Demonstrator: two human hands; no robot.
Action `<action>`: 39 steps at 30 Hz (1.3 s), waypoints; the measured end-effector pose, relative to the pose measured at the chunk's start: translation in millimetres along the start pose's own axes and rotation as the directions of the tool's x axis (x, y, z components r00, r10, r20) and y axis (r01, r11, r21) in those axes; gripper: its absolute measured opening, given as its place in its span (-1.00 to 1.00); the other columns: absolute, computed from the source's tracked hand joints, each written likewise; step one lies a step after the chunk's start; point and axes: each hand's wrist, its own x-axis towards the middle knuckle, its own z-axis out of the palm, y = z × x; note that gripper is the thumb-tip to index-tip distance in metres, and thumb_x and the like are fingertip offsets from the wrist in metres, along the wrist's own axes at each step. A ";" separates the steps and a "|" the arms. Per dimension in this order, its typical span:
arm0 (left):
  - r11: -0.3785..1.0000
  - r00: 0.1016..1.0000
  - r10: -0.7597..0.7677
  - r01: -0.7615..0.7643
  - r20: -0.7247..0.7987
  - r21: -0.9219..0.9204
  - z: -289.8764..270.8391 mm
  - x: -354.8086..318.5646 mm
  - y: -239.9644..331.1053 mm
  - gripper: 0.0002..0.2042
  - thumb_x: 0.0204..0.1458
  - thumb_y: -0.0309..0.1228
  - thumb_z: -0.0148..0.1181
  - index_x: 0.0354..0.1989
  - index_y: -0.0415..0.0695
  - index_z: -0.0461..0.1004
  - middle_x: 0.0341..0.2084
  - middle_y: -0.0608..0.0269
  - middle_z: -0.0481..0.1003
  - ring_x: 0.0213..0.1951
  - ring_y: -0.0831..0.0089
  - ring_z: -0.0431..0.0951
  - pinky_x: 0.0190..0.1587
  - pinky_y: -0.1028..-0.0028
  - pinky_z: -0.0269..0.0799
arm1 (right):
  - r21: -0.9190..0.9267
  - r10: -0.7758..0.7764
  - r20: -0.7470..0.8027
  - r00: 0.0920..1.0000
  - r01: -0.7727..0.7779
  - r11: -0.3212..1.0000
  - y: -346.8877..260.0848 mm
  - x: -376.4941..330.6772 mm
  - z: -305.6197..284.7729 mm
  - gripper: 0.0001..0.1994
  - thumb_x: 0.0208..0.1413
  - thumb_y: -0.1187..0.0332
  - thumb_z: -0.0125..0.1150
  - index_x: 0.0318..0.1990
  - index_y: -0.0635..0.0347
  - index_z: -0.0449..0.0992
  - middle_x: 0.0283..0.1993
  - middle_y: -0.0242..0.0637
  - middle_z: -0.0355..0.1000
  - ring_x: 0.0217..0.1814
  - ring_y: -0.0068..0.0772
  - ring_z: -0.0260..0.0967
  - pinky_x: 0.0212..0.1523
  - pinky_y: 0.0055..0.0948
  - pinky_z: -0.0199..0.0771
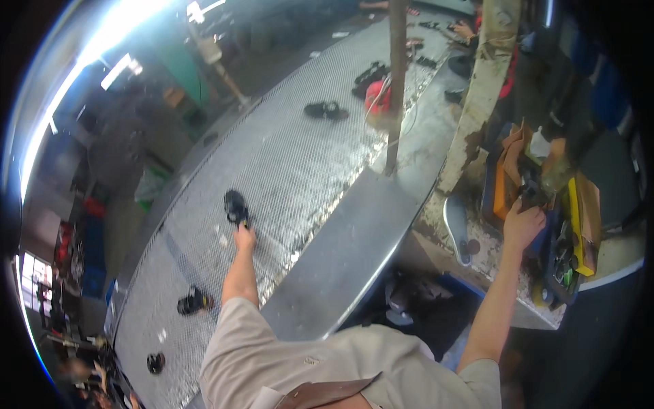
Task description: The recorder is attaching soles to sandal uppers using a press machine on a production line.
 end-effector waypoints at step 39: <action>0.868 0.810 -0.009 0.298 0.587 -0.398 38.4 -32.7 12.3 -0.05 -0.01 -0.33 0.56 0.55 -0.11 0.11 -0.37 0.01 0.62 -0.48 0.18 0.60 -0.49 0.10 0.50 | 0.112 0.205 0.072 0.976 -0.212 0.971 -20.9 -25.1 2.4 -0.34 -0.03 0.18 0.60 0.10 0.44 0.40 0.09 0.17 0.41 0.12 0.27 0.47 0.12 0.05 0.53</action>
